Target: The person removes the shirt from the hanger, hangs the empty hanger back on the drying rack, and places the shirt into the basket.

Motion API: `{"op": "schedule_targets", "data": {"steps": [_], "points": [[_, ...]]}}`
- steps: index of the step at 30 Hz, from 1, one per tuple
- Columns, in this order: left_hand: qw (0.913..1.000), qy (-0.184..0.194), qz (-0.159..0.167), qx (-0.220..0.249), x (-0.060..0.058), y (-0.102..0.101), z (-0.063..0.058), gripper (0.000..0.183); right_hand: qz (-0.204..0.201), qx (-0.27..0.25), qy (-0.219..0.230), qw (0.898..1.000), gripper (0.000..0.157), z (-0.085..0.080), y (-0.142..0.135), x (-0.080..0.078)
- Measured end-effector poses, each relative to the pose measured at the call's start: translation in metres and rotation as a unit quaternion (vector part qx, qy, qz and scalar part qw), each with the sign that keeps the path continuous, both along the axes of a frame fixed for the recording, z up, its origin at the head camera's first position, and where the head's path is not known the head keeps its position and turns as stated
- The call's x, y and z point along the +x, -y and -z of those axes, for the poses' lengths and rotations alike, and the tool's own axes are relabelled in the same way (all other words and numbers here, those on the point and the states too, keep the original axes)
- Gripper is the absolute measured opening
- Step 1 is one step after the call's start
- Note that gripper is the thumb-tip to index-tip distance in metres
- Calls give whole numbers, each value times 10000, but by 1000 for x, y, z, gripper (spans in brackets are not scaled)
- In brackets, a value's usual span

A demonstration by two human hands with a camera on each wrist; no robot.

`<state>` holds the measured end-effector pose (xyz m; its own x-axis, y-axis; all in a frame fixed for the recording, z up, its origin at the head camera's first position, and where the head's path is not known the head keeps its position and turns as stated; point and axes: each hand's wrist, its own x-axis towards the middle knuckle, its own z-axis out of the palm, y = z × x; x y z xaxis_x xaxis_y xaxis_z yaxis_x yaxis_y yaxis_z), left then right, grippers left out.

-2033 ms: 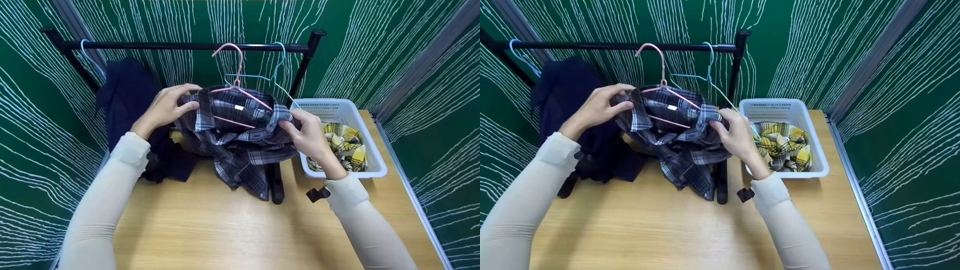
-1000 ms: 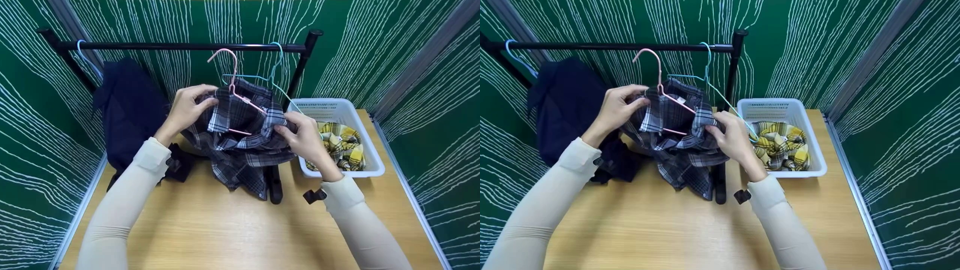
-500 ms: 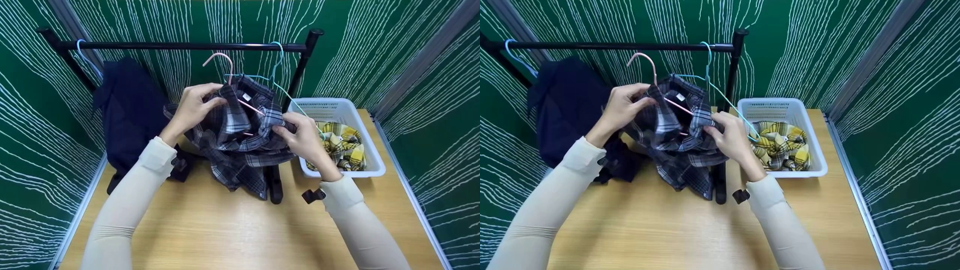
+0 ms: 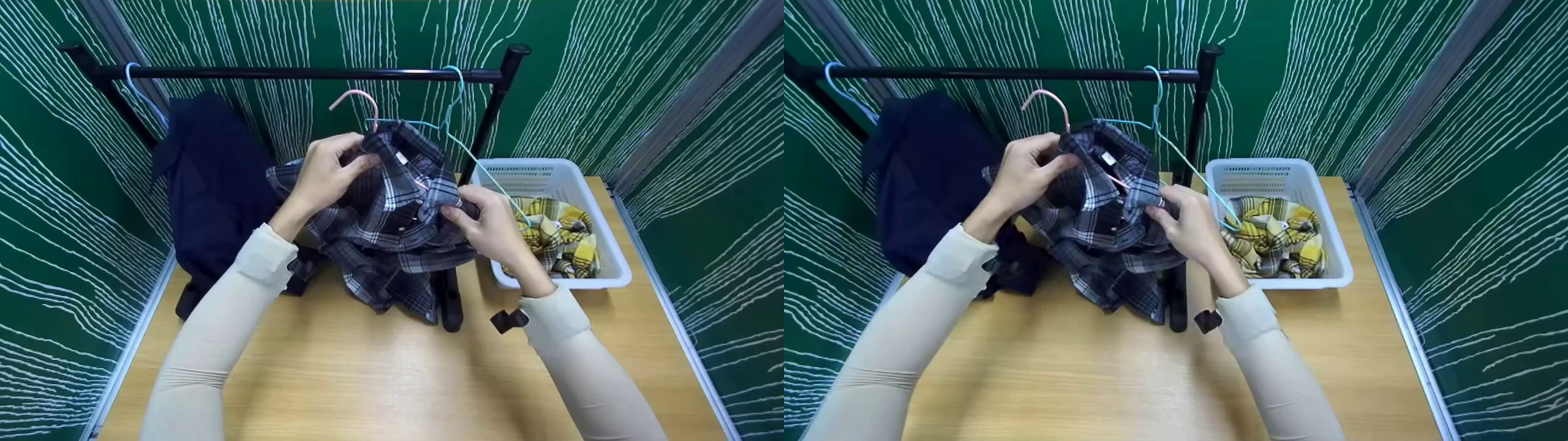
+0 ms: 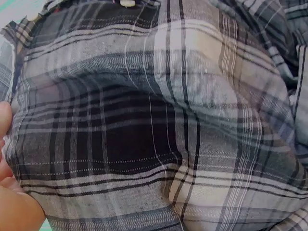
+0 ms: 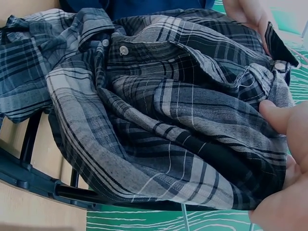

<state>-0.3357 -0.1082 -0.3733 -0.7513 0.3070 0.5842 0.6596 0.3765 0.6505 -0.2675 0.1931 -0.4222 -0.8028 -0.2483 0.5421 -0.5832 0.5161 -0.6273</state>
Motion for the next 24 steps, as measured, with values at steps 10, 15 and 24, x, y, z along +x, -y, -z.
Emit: {"op": "schedule_targets", "data": {"steps": [10, 15, 24], "points": [[9997, -177, -134, -137, -1, 5, 9, 22, 207, 14, 458, 9987, 13, 5, -11, 6], [9995, -206, -220, 12, -2, 7, 12, 20, 262, 39, 584, 9979, 8, 7, -20, 6], [9989, -300, -329, 152, -2, 9, 15, 15, 392, -1, 1005, 9942, 13, 9, -36, 10]]}}
